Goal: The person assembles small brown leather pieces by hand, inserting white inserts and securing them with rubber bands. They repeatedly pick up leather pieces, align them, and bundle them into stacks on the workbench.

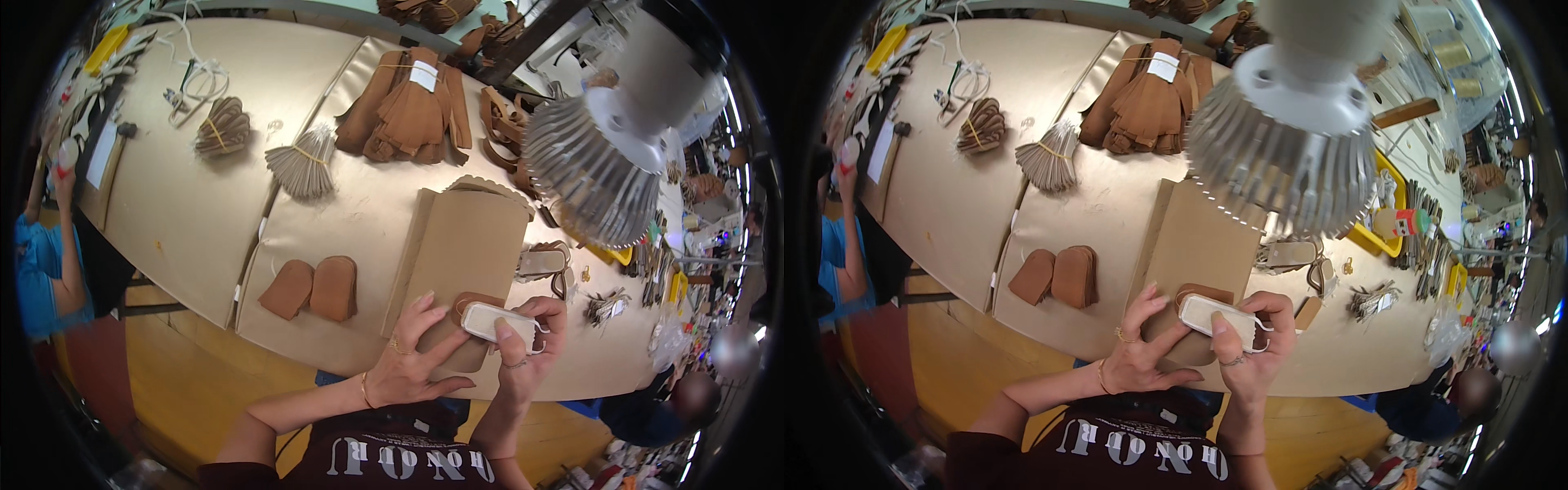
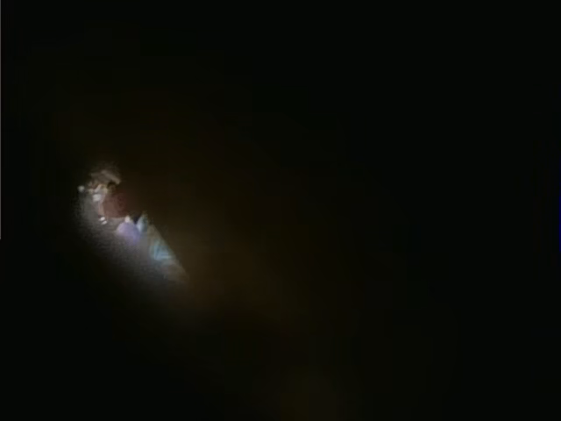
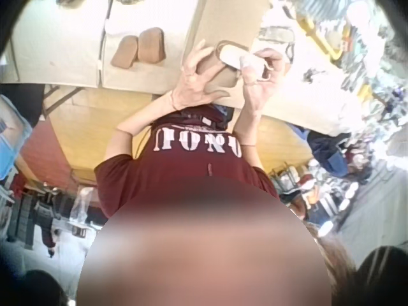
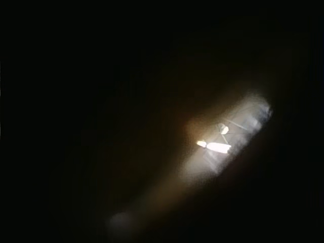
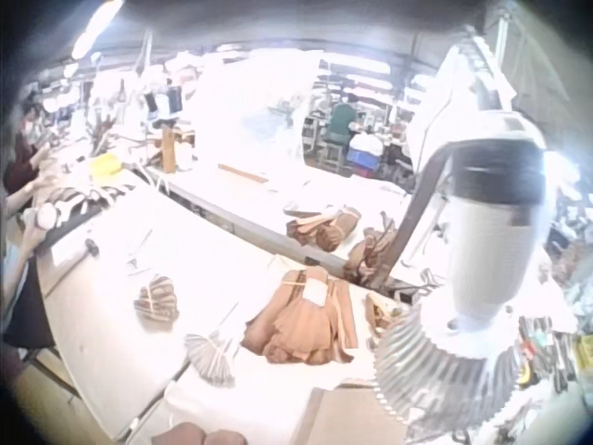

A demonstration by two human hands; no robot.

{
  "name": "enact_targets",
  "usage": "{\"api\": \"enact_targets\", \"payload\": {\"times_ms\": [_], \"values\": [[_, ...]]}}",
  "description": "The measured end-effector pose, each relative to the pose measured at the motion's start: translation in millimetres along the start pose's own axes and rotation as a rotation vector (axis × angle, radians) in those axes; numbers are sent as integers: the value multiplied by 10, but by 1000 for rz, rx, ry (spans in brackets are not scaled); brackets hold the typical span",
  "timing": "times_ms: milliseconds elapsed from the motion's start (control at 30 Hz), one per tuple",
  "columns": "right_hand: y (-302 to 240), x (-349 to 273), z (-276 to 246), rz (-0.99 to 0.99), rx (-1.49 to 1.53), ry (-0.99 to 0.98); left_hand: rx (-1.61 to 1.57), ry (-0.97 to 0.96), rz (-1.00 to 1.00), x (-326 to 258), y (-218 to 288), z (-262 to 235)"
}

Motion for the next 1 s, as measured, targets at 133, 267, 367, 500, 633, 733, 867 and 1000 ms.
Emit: {"api": "enact_targets", "payload": {"times_ms": [133,267,367,500,633,733,867,1000], "values": [[54,51,4,58,-119,-30,-18,23,52,-41,-19,3],[44,68,23,34,-189,-30,-22,28,96,-71,-29,-3],[9,59,28,11,-278,-21,-51,47,92,-84,-43,-2],[-23,57,44,-18,-373,-18,-30,53,106,-95,-41,18],[-43,59,56,-62,-367,-3,-42,56,100,-100,-52,28],[-47,57,48,-55,-412,8,-42,62,98,-99,-50,32],[-59,58,76,-77,-394,-13,-10,54,88,-93,-54,34],[-109,56,107,-142,-433,-12,-15,49,85,-82,-50,31]]}}
Point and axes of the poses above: each hand's wrist, its own x-axis towards the middle knuckle, its own z-axis out of the palm, y = z × x, the point moved 9 cm from there along x, towards the middle knuckle, and after that the axes turned 6 degrees about -y, right-handed, at the moved point
